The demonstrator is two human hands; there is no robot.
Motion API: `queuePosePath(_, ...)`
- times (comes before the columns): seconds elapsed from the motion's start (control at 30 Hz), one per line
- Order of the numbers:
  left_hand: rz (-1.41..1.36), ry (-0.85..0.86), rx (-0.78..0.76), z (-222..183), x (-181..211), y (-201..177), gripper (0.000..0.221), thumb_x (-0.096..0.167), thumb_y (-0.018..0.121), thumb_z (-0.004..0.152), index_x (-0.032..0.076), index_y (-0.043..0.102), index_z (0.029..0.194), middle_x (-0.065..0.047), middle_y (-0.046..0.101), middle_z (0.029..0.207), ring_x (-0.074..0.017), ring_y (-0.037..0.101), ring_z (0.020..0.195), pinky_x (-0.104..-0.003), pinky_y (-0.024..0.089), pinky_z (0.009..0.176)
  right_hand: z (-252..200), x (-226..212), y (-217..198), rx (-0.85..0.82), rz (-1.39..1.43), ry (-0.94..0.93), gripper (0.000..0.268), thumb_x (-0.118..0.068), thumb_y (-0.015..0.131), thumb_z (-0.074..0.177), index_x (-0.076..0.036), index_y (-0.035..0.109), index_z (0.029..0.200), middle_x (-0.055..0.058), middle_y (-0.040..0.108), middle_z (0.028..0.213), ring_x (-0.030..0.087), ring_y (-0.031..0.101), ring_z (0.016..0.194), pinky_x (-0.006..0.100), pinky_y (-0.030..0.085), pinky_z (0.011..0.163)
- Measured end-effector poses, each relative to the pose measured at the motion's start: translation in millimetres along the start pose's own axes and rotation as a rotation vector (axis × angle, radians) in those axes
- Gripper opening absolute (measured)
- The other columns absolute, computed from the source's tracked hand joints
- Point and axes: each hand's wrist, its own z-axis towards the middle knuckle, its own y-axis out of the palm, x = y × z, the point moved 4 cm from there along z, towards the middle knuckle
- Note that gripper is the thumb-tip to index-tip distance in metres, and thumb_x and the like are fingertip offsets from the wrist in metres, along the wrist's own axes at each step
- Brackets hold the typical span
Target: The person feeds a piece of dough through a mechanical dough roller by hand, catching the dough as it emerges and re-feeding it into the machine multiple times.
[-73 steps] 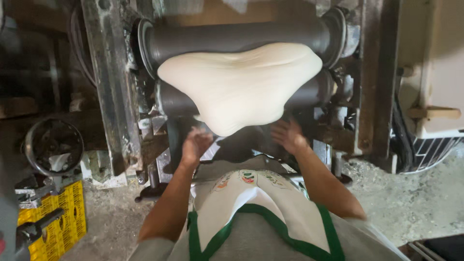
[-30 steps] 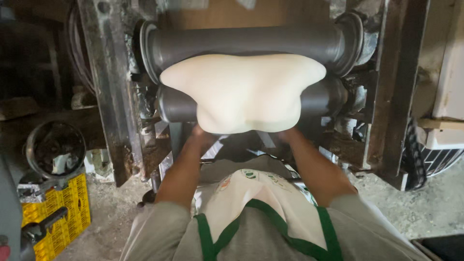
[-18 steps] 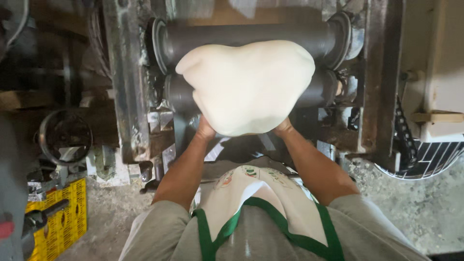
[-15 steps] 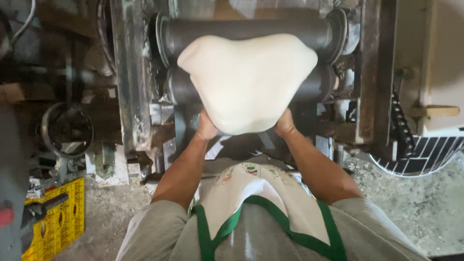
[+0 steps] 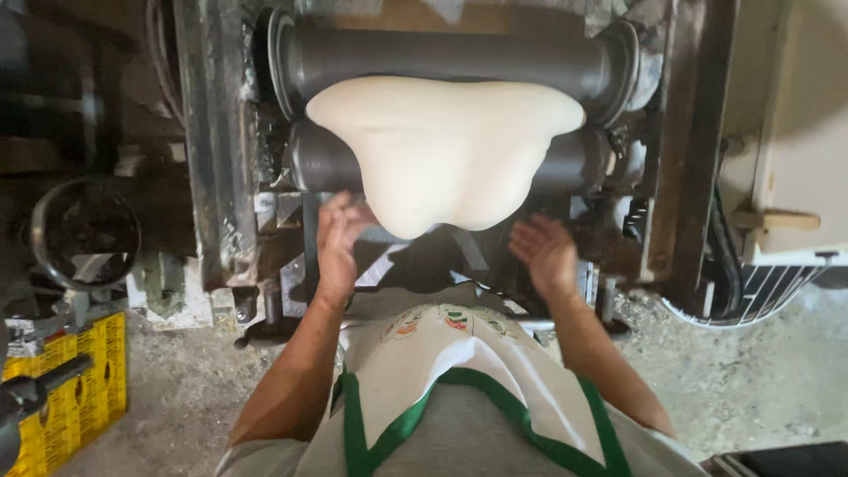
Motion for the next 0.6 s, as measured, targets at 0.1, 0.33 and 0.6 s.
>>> queuePosePath(0.1,0.097,-0.473,0.097,21,-66,-27,0.075,0.065,0.031,0.103,0.011,0.041,0.154,-0.014,0.055,0.143,-0.0303,0.056,0.128,-0.053,0.041,0.110,59,54,-15,0.035,-0.011,0.262,0.067,-0.060,0.040,0.099,-0.016,0.044,0.149,0.014,0.061,0.138,0.033,0.058,0.122,0.052,0.044,0.105)
queuePosePath(0.33,-0.092,-0.746,0.110,132,-176,-26,0.065,0.057,0.028,0.102,0.017,0.043,0.151,-0.010,0.052,0.143,-0.0313,0.055,0.125,-0.057,0.042,0.104,205,70,14,-0.186,-0.007,0.194,0.063,-0.053,0.045,0.100,-0.013,0.045,0.149,0.010,0.060,0.139,0.029,0.059,0.122,0.047,0.048,0.103)
queuePosePath(0.6,-0.035,-0.171,-0.178,141,-158,-27,0.040,0.021,0.061,0.099,0.000,0.061,0.134,-0.012,0.071,0.124,-0.0236,0.070,0.108,-0.038,0.059,0.091,147,77,40,-0.260,0.040,0.105,0.059,-0.046,0.048,0.102,-0.008,0.048,0.147,0.011,0.063,0.136,0.029,0.062,0.121,0.047,0.052,0.101)
